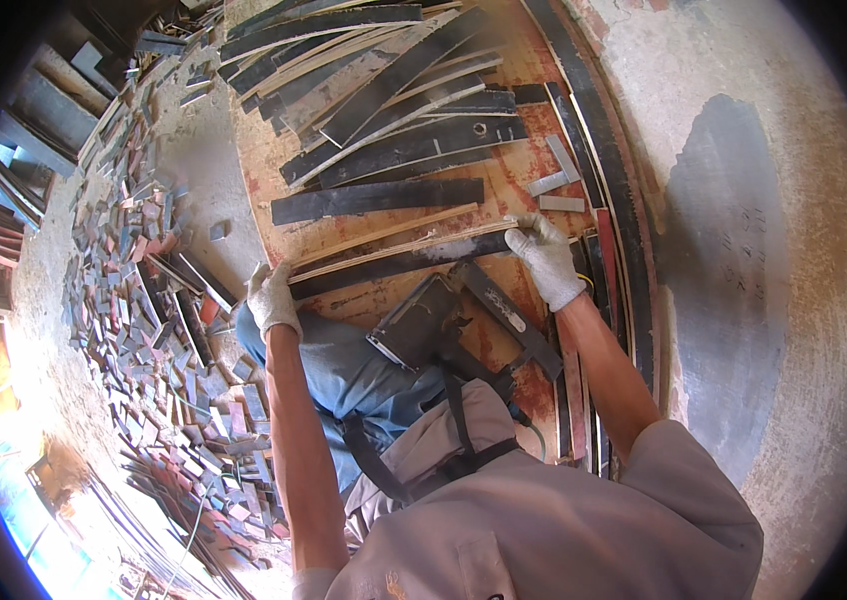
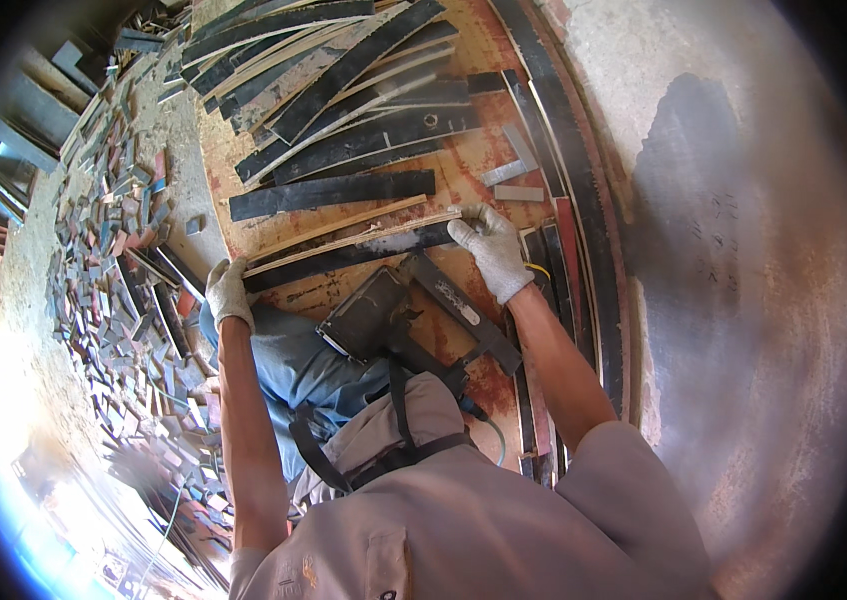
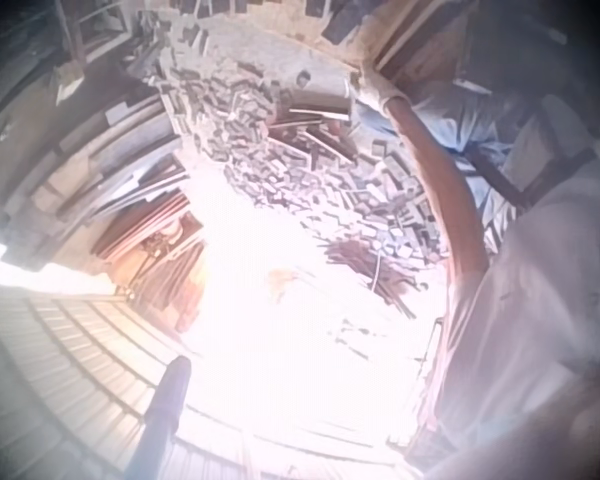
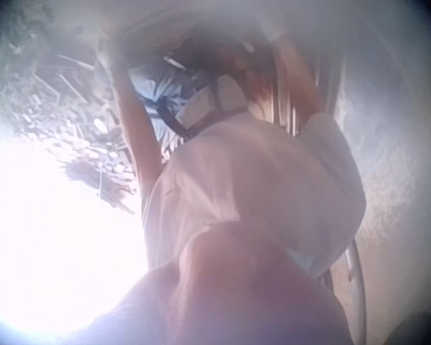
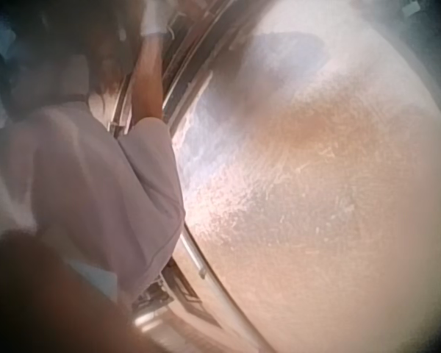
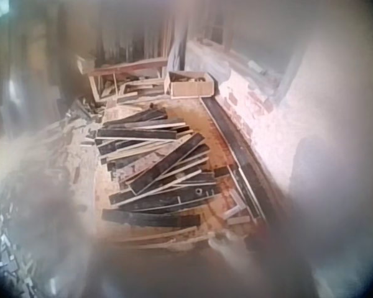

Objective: The person is installing wooden planks on a curved wooden surface. They place each plank and secure it using a nail gun.

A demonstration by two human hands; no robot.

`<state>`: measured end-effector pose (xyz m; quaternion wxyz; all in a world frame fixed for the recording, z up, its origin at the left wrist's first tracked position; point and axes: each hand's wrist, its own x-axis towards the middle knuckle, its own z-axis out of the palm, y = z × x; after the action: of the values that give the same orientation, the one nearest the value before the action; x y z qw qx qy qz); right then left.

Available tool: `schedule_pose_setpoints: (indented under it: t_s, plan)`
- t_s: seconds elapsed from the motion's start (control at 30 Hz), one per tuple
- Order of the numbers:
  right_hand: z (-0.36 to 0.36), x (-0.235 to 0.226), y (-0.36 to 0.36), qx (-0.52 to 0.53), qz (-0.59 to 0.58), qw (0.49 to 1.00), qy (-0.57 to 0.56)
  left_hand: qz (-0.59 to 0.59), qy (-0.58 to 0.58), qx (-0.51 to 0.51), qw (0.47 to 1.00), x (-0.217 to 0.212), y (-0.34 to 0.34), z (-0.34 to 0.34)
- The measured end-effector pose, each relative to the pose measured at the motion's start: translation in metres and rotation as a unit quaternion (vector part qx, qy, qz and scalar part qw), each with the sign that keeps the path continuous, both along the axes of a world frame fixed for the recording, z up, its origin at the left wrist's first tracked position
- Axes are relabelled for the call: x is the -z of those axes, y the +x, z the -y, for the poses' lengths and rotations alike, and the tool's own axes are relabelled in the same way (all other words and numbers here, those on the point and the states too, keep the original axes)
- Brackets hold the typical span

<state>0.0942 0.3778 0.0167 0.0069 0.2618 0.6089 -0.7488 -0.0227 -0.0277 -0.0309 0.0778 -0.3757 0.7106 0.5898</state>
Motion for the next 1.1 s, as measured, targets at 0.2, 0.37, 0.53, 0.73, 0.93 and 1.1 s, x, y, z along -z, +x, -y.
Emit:
schedule_pose_setpoints:
  t_s: [0.2,0.37,0.53,0.73,0.93,1.1]
  plan:
    - [0.009,0.002,-0.011,0.035,0.063,0.997,0.01,-0.037,-0.025,0.009,0.999,0.011,-0.002,0.011]
    - [0.011,0.005,-0.016,0.063,0.076,0.995,-0.001,-0.066,0.031,-0.016,0.997,0.017,-0.001,0.021]
    - [0.017,0.025,-0.027,0.123,0.055,0.99,-0.046,-0.051,-0.031,0.016,0.998,0.015,-0.004,0.03]
    - [0.042,0.034,-0.041,0.135,0.046,0.99,0.013,-0.023,0.088,-0.08,0.993,0.007,0.002,0.027]
    - [0.054,0.027,-0.049,0.126,0.07,0.986,0.087,-0.056,0.059,-0.061,0.995,0.005,0.017,0.03]
    - [0.052,0.046,-0.05,0.125,0.057,0.966,0.218,-0.076,0.107,-0.067,0.989,-0.004,0.021,0.028]
